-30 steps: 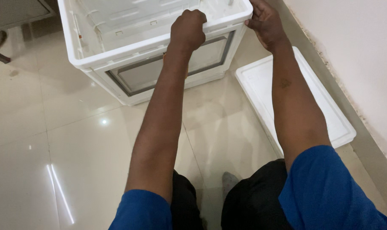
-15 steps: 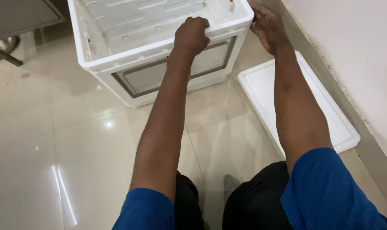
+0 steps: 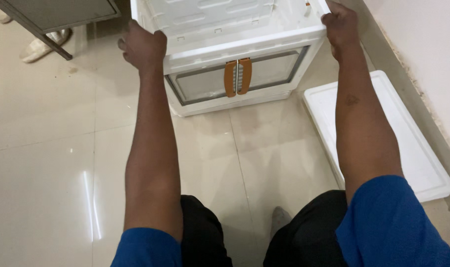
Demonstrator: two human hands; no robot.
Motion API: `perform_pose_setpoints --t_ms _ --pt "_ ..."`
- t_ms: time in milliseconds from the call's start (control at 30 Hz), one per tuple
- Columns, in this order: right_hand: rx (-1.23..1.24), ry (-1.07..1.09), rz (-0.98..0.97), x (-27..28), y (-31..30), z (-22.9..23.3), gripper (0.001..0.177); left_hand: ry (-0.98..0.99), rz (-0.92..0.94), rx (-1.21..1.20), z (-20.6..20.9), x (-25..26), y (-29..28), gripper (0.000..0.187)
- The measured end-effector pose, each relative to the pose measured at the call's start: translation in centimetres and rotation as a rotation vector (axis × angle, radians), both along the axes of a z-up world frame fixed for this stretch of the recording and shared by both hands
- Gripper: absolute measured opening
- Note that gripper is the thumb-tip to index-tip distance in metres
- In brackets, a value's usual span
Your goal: The person assembles a white cooler by unfolding its sides, inserting a frame, and attaching the lid. They repeat the process for a second cooler, stacking the finished units.
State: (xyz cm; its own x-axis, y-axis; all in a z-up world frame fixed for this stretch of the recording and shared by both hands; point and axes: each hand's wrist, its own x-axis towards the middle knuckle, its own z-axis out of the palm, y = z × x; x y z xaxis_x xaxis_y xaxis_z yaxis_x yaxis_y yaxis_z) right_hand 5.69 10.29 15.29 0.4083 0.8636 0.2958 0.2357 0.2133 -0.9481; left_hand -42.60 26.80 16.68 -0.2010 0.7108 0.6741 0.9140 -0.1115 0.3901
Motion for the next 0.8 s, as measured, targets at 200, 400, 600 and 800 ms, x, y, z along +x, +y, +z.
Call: perform_pose_setpoints --t_ms 200,400,600,800 --pt "-0.088 0.047 0.005 0.2 -0.5 1.1 0.040 -0.427 -0.408 -0.228 -0.8 -5.1 0.3 0.026" --pt "-0.060 -0.098 -0.068 -0.9 0.0 1.0 0.036 -0.357 -0.310 -0.343 -0.8 -4.9 1.2 0.016" --pt "0.012 -0.119 -0.069 -1.8 0.1 1.2 0.034 -0.463 -0.385 -0.206 -1.6 -4.3 1.1 0.028" --pt "-0.050 -0.250 -0.156 -1.8 0.2 1.4 0.041 -0.459 -0.321 -0.296 -2.1 -3.4 0.7 0.028"
